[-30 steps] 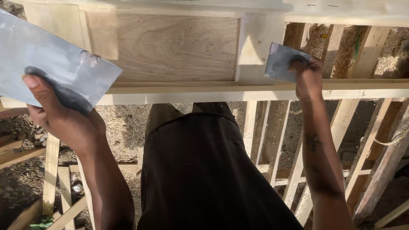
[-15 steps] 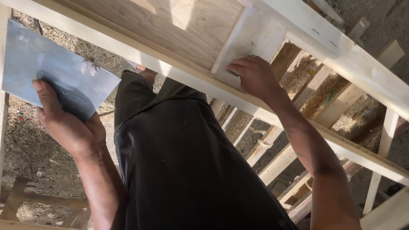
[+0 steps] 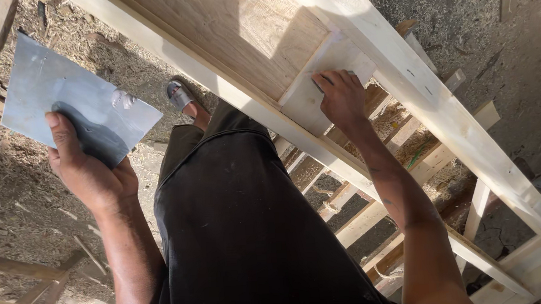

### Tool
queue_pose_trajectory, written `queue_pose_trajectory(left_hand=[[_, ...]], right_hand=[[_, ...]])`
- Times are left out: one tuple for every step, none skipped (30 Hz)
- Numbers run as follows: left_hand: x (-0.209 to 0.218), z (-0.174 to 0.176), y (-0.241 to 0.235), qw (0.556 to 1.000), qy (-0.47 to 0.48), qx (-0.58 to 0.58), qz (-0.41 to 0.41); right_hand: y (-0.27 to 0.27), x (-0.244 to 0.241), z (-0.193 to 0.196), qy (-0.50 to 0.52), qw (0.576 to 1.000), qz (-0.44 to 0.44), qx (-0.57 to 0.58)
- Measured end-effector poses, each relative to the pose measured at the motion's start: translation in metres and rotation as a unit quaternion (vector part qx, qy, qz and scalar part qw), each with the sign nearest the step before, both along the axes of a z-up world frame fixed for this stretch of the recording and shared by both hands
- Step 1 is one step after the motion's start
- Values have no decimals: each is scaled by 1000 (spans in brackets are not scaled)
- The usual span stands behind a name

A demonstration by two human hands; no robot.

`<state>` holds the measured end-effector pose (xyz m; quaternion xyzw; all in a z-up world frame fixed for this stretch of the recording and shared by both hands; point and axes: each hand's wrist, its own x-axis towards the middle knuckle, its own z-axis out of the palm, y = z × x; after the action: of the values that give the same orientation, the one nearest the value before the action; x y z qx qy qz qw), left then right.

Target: The person sands a wooden frame with sandpaper, smoothing the surface and edges. The person moves around the frame to reach different sections, using both hands to hold and apply the sandpaper.

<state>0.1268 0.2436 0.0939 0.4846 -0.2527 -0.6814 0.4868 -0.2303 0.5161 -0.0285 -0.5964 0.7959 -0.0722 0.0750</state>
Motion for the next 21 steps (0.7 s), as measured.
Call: queue_pose_trajectory(left_hand=[[3, -1, 4, 999, -6, 24, 26], [7, -2, 10, 997, -11, 47, 51], [9, -4, 15, 995, -15, 70, 76], [13, -6, 20, 997, -11, 50, 62], [20, -8, 26, 998, -7, 30, 51], [27, -11, 33, 999, -4, 10, 39], [33, -13, 38, 999, -2, 8, 44], [38, -16, 44, 999, -1, 7, 49], [44, -17, 48, 999, -1, 7, 51], [49, -19, 52, 998, -3, 16, 68], [53, -21, 56, 996, -5, 26, 84], [57, -22, 59, 994, -7, 36, 99], [58, -24, 61, 995, -2, 31, 100], [60, -26, 63, 995, 3, 26, 101], [65, -26, 71, 994, 4, 28, 101], [70, -26, 79, 995, -5, 34, 97], [72, -27, 85, 995, -12, 34, 97], [74, -30, 88, 995, -18, 33, 96], [76, -32, 91, 993, -8, 39, 111], [75, -35, 93, 991, 2, 44, 126], [75, -37, 93, 989, 12, 48, 138]], right_hand=[[0, -1, -3, 6, 1000, -2, -1], [1, -1, -6, 13, 1000, -4, -3], [1, -1, -9, 16, 1000, -10, 4], [1, 1, -13, 19, 1000, -17, 11], [0, 3, -16, 22, 999, -21, 17], [3, 6, -18, 17, 999, -21, 26], [4, 10, -20, 13, 999, -21, 31], [5, 11, -21, 8, 999, -21, 36], [6, 13, -22, 5, 999, -14, 29], [7, 15, -23, 1, 1000, -6, 22], [11, 16, -22, -1, 1000, -1, 16], [15, 19, -21, 0, 1000, 10, 17], [14, 21, -21, 3, 1000, 22, 13], [12, 21, -22, 6, 999, 35, 10], [16, 24, -21, -9, 999, 34, 11], [19, 26, -21, -25, 999, 34, 13], [17, 24, -22, -38, 999, 37, 8], [16, 24, -23, -38, 998, 41, 12], [17, 27, -23, -41, 998, 46, 16], [17, 29, -22, -44, 998, 51, 20], [17, 30, -20, -52, 996, 61, 28]])
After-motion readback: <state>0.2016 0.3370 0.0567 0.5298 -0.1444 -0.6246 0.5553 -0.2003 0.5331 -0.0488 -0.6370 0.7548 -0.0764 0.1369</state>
